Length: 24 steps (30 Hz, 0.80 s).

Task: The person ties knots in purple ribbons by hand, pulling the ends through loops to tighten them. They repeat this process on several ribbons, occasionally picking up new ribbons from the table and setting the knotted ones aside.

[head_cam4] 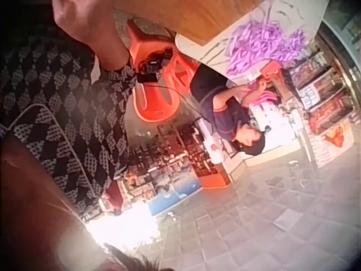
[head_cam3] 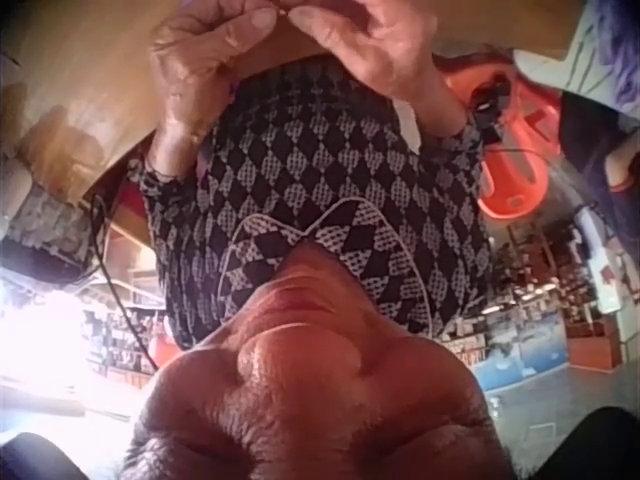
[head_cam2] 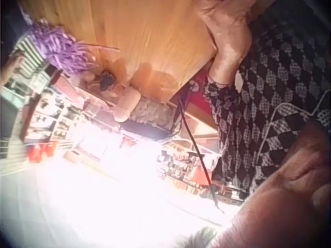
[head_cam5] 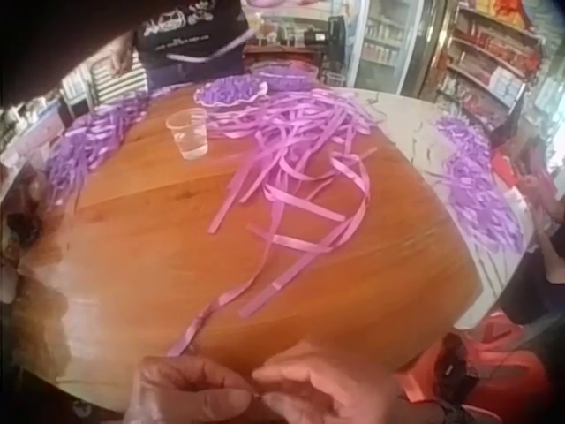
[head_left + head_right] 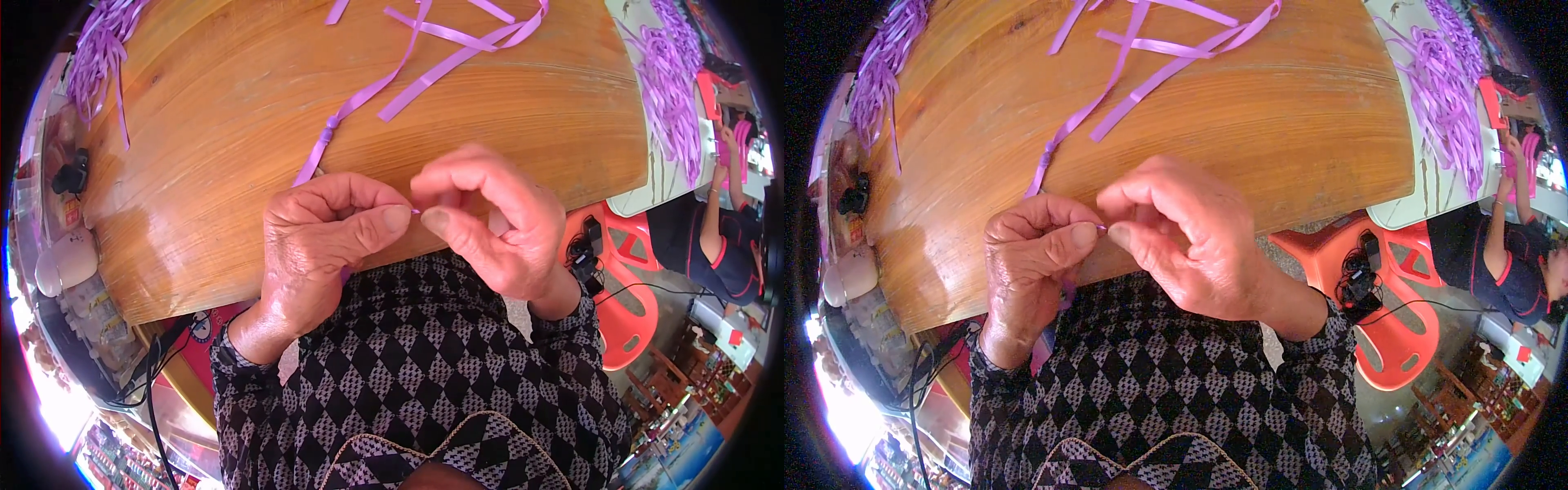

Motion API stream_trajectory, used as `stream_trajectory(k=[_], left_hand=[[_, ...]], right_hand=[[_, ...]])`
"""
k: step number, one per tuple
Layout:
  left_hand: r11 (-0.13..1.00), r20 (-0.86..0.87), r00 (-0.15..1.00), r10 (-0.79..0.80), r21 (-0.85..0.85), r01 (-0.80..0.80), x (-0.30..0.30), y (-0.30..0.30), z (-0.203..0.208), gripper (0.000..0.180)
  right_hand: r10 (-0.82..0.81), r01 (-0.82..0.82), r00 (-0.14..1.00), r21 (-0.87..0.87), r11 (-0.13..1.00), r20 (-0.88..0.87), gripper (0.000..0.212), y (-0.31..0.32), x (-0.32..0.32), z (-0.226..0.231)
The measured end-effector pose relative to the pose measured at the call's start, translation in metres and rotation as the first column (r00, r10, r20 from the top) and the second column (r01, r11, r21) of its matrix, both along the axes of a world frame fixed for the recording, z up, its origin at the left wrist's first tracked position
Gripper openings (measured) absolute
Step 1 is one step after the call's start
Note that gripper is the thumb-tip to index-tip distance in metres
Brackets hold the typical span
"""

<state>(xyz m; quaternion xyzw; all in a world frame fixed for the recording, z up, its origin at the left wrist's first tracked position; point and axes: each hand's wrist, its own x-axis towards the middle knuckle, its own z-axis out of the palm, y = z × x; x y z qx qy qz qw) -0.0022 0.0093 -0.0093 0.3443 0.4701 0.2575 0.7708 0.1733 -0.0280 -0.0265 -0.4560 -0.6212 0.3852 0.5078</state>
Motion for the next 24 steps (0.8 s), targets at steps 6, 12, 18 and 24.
stream_trajectory(k=[6, 12, 18, 24], left_hand=[[0.996, 0.055, 0.995, -0.085, -0.014, 0.086, 0.0, 0.003, 0.0, 0.015], [0.992, -0.059, 0.992, -0.108, 0.057, 0.111, -0.004, 0.001, 0.009, 0.011], [0.953, -0.161, 0.967, -0.196, 0.2, 0.227, -0.013, -0.003, 0.01, 0.009], [0.935, -0.175, 0.975, -0.137, 0.303, 0.185, -0.014, -0.007, 0.007, 0.008]], right_hand=[[0.003, -0.061, 0.984, 0.322, 0.945, 0.178, 0.024, 0.01, 0.001, -0.008], [0.042, -0.073, 0.99, 0.238, 0.969, 0.135, 0.015, 0.004, 0.007, -0.005], [0.1, -0.103, 0.991, -0.034, 0.994, -0.086, 0.011, -0.008, 0.004, -0.001], [0.096, -0.124, 0.981, -0.164, 0.979, -0.17, 0.017, -0.005, 0.005, 0.003]])
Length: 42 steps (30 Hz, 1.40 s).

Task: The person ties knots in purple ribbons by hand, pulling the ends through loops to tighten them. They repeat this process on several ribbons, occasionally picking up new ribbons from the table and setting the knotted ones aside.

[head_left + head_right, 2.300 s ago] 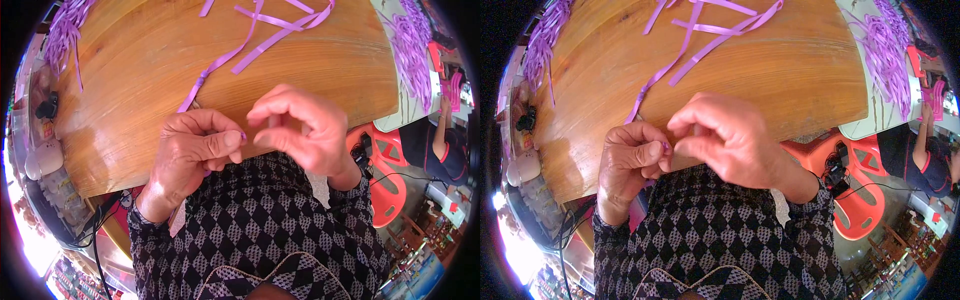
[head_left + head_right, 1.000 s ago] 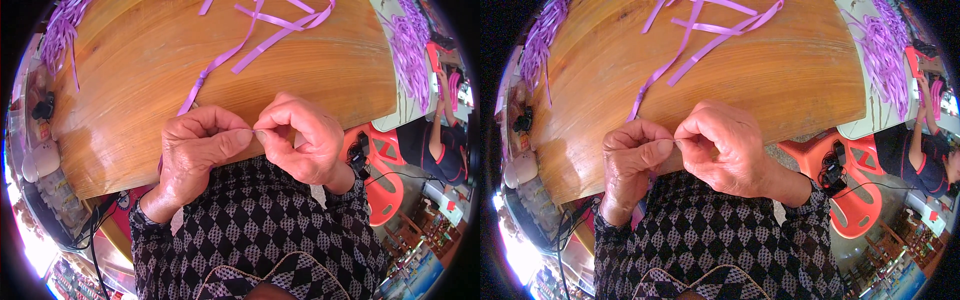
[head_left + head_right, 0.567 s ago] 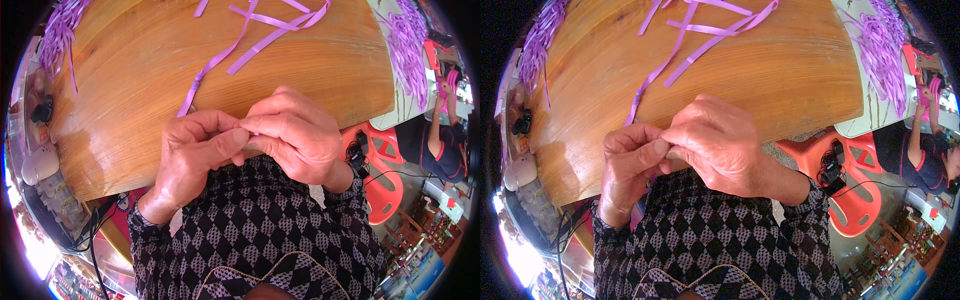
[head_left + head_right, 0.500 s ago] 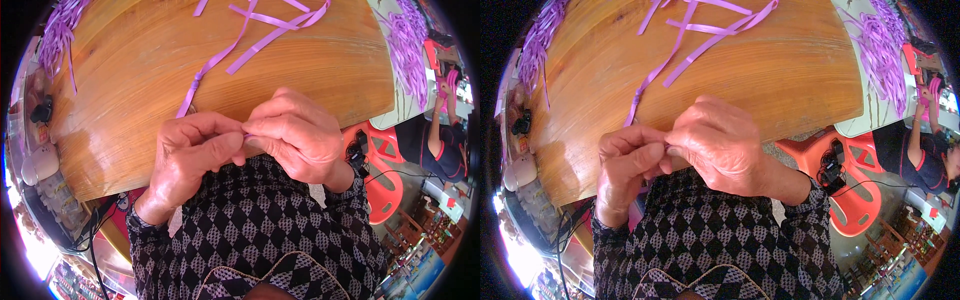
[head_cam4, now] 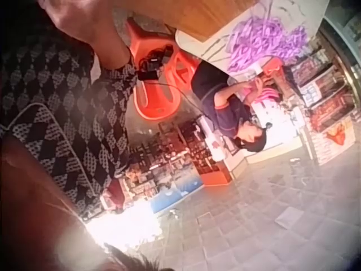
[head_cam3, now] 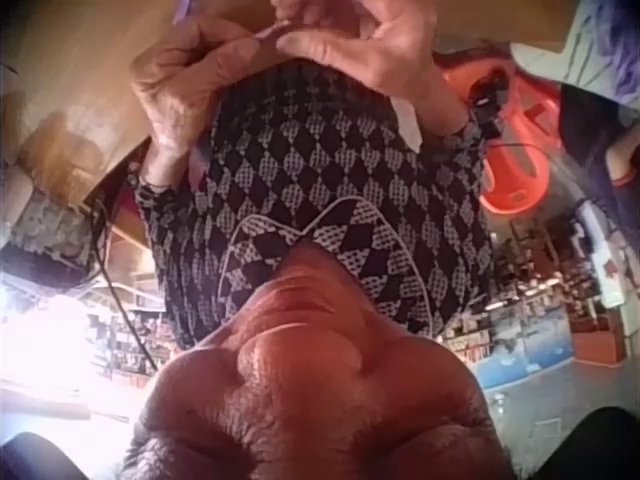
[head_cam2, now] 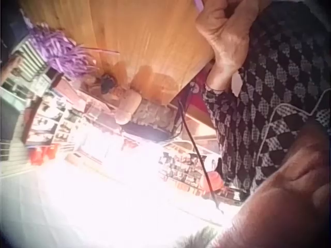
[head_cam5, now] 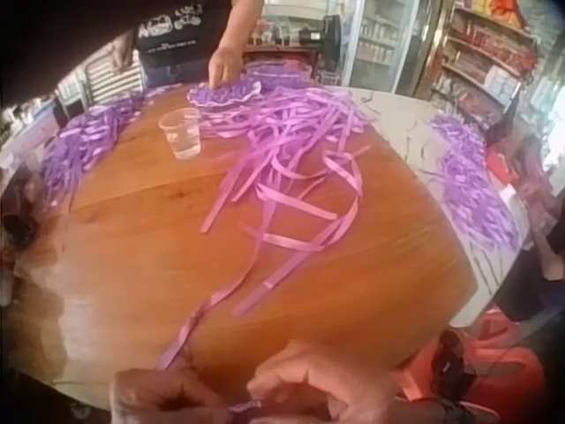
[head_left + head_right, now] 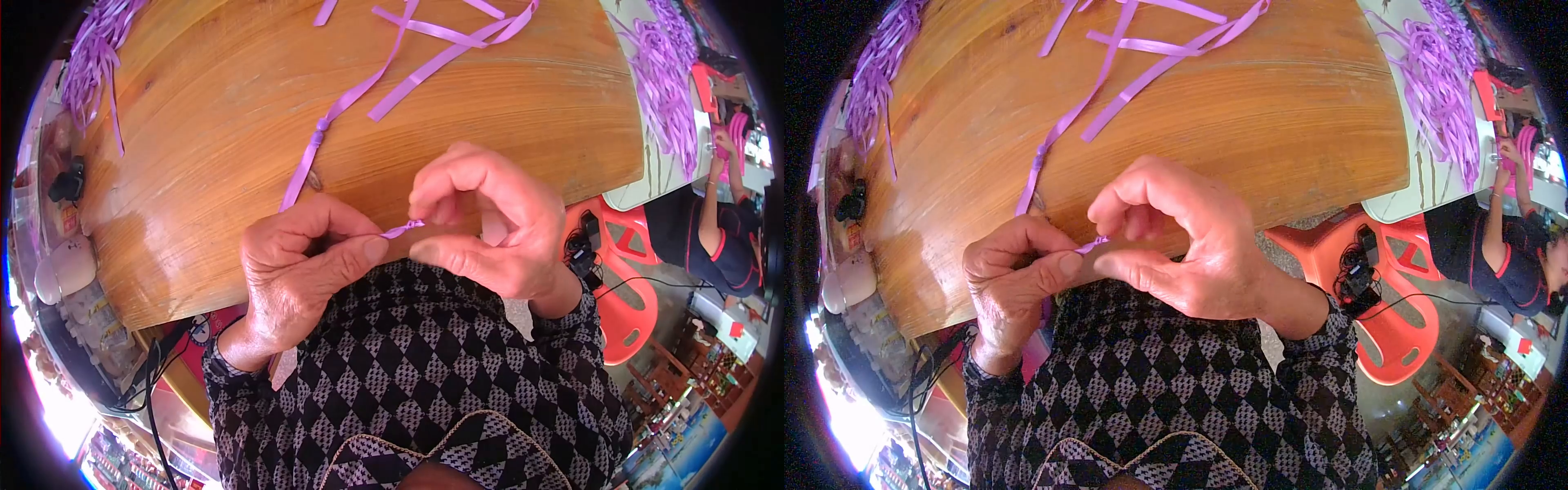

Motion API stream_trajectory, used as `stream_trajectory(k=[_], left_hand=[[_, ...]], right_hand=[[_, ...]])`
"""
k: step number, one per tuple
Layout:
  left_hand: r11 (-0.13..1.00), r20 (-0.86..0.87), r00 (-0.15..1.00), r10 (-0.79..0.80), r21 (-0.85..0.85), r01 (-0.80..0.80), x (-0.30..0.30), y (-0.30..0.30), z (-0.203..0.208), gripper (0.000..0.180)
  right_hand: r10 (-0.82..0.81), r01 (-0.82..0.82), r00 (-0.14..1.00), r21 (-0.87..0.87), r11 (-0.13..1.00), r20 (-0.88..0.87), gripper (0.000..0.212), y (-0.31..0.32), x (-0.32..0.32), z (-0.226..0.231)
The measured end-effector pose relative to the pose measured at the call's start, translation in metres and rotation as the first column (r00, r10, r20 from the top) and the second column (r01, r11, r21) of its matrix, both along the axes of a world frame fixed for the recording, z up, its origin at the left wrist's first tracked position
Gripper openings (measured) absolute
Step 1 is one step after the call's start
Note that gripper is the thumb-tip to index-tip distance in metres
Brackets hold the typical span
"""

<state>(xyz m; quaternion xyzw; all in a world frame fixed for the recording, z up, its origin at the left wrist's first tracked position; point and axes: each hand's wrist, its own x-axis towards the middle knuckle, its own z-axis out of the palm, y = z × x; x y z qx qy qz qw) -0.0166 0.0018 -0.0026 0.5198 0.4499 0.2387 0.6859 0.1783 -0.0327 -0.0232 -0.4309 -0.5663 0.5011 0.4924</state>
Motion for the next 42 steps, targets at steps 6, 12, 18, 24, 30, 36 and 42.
stream_trajectory(k=[6, 12, 18, 24, 30, 36, 42], left_hand=[[0.998, 0.003, 1.0, -0.004, 0.059, 0.004, 0.002, -0.002, 0.0, 0.009], [0.736, -0.209, 0.957, -0.2, 0.613, 0.288, -0.006, 0.004, 0.0, 0.011], [0.604, -0.191, 0.946, -0.262, 0.732, 0.315, -0.024, 0.002, -0.011, 0.014], [0.509, -0.141, 0.959, -0.247, 0.823, 0.252, -0.03, -0.006, -0.004, 0.011], [0.523, -0.362, 0.897, 0.252, 0.831, 0.188, -0.07, 0.024, 0.026, 0.003], [0.63, -0.017, 0.816, 0.578, 0.645, -0.433, -0.14, 0.067, 0.022, 0.011], [0.222, -0.294, 0.629, 0.72, 0.956, 0.193, -0.108, 0.066, 0.023, 0.066]], right_hand=[[0.049, -0.052, 0.998, -0.072, 0.996, -0.032, 0.018, 0.0, -0.006, 0.002], [0.254, -0.289, 0.951, -0.211, 0.934, -0.176, 0.016, -0.001, -0.006, 0.005], [0.273, -0.442, 0.875, -0.431, 0.787, -0.4, 0.014, -0.009, -0.015, 0.013], [0.401, -0.573, 0.815, -0.47, 0.672, -0.419, 0.013, -0.006, -0.017, 0.021], [-0.073, -0.017, 0.879, 0.184, 0.983, 0.472, 0.01, 0.05, 0.01, 0.018], [-0.367, -0.29, 0.569, 0.597, 0.748, 0.736, 0.01, 0.116, 0.013, -0.01], [-0.405, -0.307, 0.64, 0.701, 0.644, 0.653, 0.01, 0.093, -0.018, 0.0]])
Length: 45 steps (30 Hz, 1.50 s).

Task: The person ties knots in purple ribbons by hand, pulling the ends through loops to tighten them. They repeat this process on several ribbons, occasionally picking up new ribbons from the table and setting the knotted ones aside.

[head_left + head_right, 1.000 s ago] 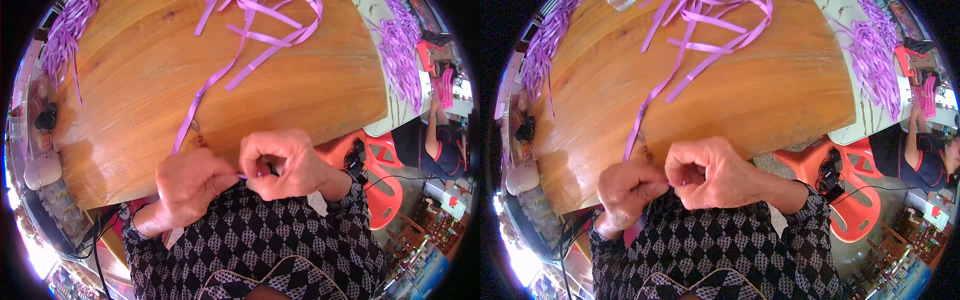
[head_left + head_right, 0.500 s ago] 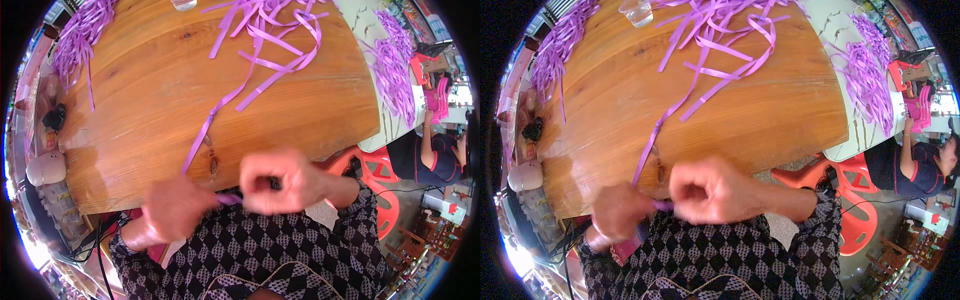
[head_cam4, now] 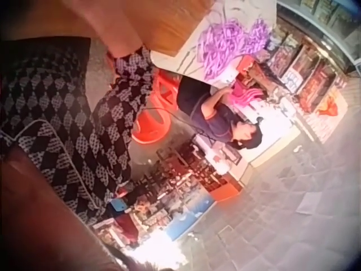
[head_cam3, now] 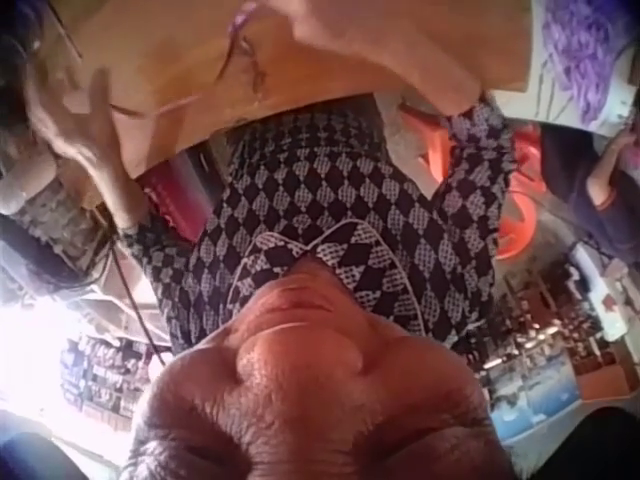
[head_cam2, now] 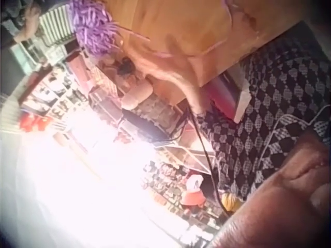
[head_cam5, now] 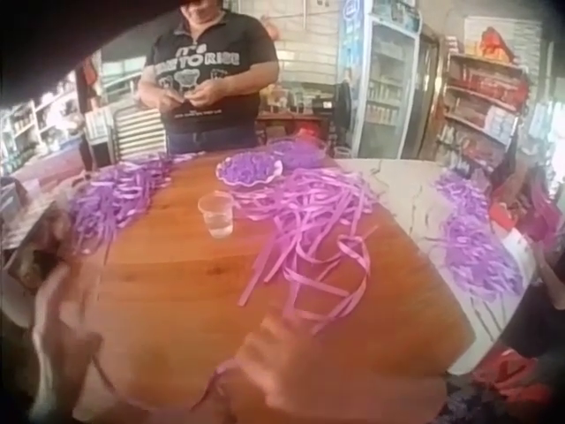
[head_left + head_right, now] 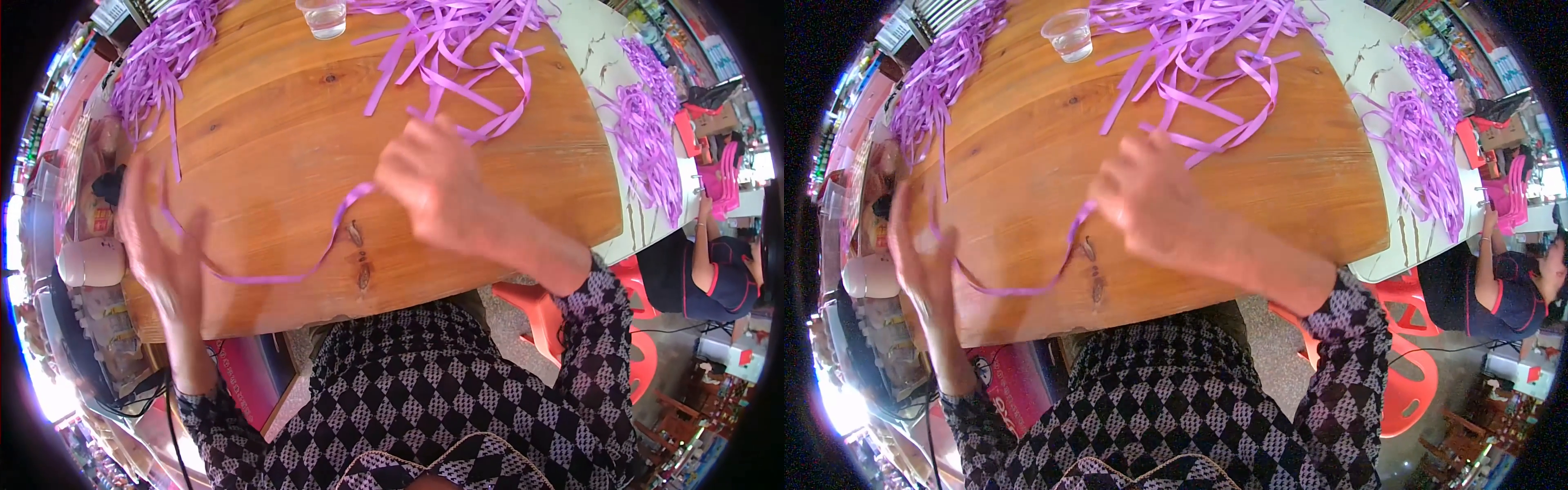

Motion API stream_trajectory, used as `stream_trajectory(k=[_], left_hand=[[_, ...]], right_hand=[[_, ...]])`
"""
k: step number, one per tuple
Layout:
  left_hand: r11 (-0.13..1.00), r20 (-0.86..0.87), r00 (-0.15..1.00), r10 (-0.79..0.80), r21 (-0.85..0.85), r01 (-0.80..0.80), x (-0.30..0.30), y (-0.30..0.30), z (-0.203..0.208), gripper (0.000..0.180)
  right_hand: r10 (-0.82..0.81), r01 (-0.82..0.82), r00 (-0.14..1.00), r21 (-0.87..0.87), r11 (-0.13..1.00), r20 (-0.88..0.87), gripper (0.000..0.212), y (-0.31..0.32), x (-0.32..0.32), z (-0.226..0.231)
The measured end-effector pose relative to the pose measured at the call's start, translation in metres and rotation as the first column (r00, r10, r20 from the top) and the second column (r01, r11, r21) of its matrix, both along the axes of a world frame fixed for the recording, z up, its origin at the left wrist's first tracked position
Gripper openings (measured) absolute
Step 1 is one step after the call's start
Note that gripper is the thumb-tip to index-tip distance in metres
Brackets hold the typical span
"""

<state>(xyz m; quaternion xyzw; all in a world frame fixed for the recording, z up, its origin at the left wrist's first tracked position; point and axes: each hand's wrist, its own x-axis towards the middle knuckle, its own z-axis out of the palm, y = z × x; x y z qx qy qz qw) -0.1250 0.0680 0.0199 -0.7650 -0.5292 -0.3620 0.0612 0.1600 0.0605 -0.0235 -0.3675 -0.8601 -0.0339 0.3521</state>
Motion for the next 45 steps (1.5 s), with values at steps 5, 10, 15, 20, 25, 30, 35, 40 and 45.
stream_trajectory(k=[5, 10, 15, 20, 25, 30, 35, 40, 45], left_hand=[[0.501, 0.842, 0.539, 0.024, -0.476, 0.722, 0.092, -0.049, 0.01, 0.053], [0.131, 0.748, 0.621, 0.235, -0.657, 0.742, 0.091, -0.036, 0.001, 0.023], [0.131, 0.706, 0.685, 0.182, -0.708, 0.694, 0.073, -0.03, -0.005, 0.02], [0.166, 0.872, 0.23, 0.432, -0.328, 0.93, 0.066, -0.031, -0.024, 0.023], [0.265, 0.867, -0.048, 0.496, -0.099, 0.959, 0.087, -0.03, -0.021, 0.022], [0.21, 0.866, 0.377, 0.329, -0.456, 0.865, 0.096, -0.049, -0.021, 0.028], [0.141, 0.835, 0.476, 0.277, -0.525, 0.839, 0.1, -0.05, -0.024, 0.018], [0.191, 0.837, 0.466, 0.288, -0.527, 0.828, 0.105, -0.053, -0.021, 0.017], [0.351, 0.861, 0.467, 0.203, -0.509, 0.786, 0.107, -0.06, -0.022, 0.018]], right_hand=[[0.088, -0.091, 0.996, -0.108, 0.99, -0.035, 0.015, -0.031, -0.03, 0.021], [0.147, -0.183, 0.981, -0.358, 0.916, -0.125, 0.017, -0.036, 0.0, 0.024], [0.067, -0.131, 0.984, -0.425, 0.896, -0.163, 0.016, -0.041, 0.044, 0.019], [-0.056, -0.04, 0.979, -0.46, 0.887, -0.194, 0.017, -0.051, 0.047, 0.003], [-0.05, 0.038, 0.997, -0.217, 0.975, -0.051, 0.019, -0.074, 0.003, -0.011], [-0.027, 0.02, 0.997, -0.088, 0.996, -0.079, 0.025, -0.067, -0.002, 0.01], [-0.007, -0.042, 0.946, -0.145, 0.989, -0.325, 0.021, -0.058, 0.001, 0.001], [-0.341, -0.34, 0.607, -0.622, 0.705, -0.718, 0.009, -0.071, -0.01, 0.002], [-0.469, -0.553, 0.25, -0.522, 0.649, -0.847, 0.011, -0.08, -0.029, 0.001]])
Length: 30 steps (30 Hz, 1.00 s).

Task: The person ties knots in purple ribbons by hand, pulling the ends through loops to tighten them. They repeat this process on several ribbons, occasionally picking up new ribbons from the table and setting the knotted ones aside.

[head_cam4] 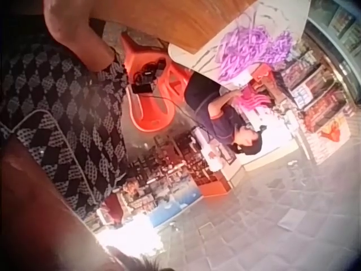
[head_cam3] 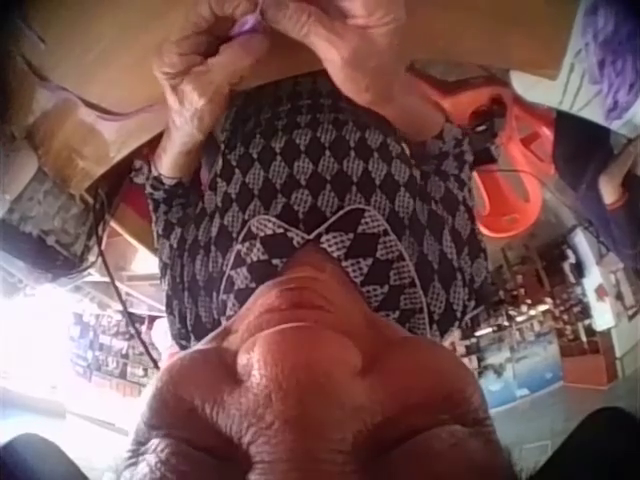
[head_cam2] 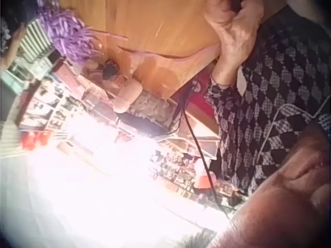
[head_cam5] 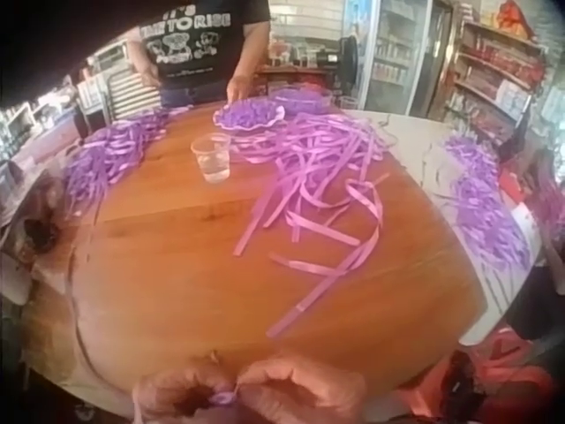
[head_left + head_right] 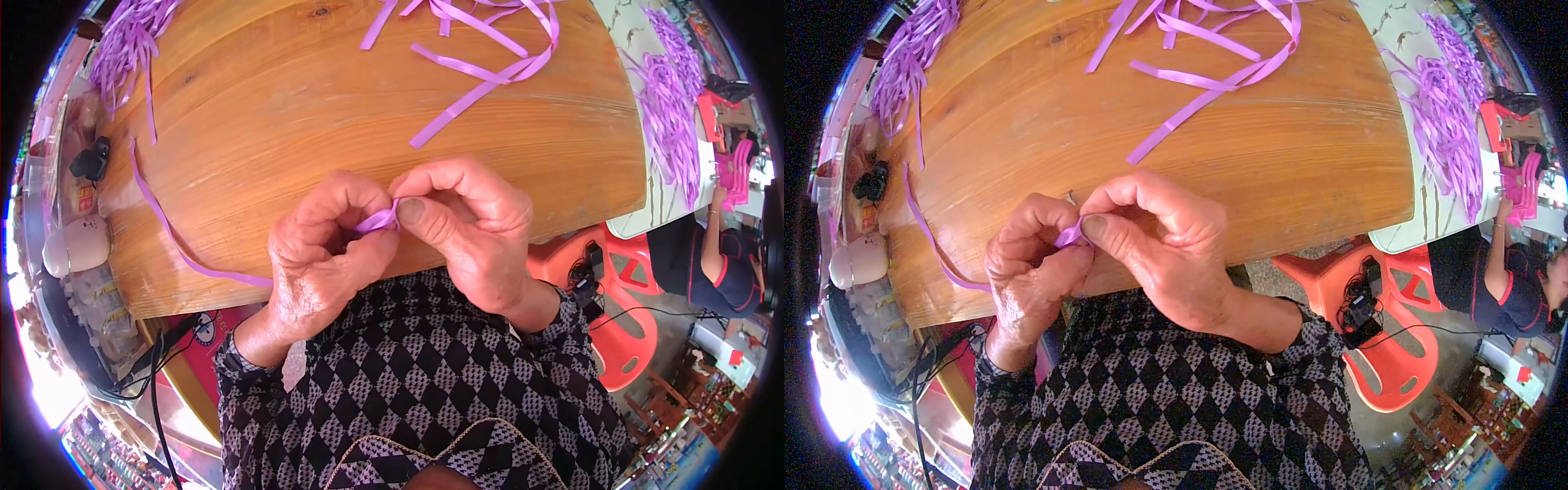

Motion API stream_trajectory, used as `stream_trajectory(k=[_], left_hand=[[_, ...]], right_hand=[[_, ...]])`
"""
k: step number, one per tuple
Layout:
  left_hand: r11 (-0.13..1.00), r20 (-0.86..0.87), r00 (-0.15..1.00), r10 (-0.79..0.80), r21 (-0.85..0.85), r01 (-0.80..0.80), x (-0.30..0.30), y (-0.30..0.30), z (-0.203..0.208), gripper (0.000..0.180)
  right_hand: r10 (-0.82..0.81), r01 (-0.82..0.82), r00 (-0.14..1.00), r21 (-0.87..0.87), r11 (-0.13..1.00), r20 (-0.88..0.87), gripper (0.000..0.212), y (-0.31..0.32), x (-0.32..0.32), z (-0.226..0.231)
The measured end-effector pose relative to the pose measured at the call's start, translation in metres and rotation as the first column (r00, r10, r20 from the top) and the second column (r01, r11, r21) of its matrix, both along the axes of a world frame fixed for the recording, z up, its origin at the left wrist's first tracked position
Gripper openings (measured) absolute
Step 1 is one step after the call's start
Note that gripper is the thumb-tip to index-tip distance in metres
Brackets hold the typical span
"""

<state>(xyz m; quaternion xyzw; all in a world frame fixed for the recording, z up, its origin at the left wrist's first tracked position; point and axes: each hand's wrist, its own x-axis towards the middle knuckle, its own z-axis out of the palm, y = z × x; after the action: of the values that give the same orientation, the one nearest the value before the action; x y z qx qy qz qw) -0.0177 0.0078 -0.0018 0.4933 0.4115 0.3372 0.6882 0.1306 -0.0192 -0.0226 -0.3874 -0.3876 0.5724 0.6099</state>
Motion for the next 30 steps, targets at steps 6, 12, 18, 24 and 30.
stream_trajectory(k=[6, 12, 18, 24, 30], left_hand=[[0.995, -0.093, 0.994, 0.061, 0.088, -0.052, 0.002, -0.006, 0.004, 0.02], [0.786, -0.222, 0.966, 0.129, 0.617, 0.037, -0.006, -0.005, -0.013, 0.019], [0.808, -0.337, 0.914, 0.227, 0.59, 0.017, -0.002, -0.002, -0.007, 0.014], [0.928, 0.144, 0.983, -0.115, -0.337, 0.158, -0.008, 0.011, -0.004, 0.019], [0.927, 0.168, 0.983, 0.078, -0.375, -0.009, 0.001, 0.005, -0.008, 0.018]], right_hand=[[0.048, -0.073, 0.984, -0.146, 0.987, -0.17, 0.012, -0.002, 0.0, 0.005], [0.125, -0.166, 0.975, -0.23, 0.959, -0.182, 0.016, 0.0, 0.005, 0.006], [0.13, -0.129, 0.991, -0.094, 0.987, 0.005, 0.025, -0.007, 0.003, 0.003], [0.148, -0.14, 0.973, -0.059, 0.988, 0.179, 0.022, -0.005, 0.013, -0.002], [-0.136, -0.04, 0.86, 0.331, 0.943, 0.492, 0.013, -0.004, 0.015, -0.011]])
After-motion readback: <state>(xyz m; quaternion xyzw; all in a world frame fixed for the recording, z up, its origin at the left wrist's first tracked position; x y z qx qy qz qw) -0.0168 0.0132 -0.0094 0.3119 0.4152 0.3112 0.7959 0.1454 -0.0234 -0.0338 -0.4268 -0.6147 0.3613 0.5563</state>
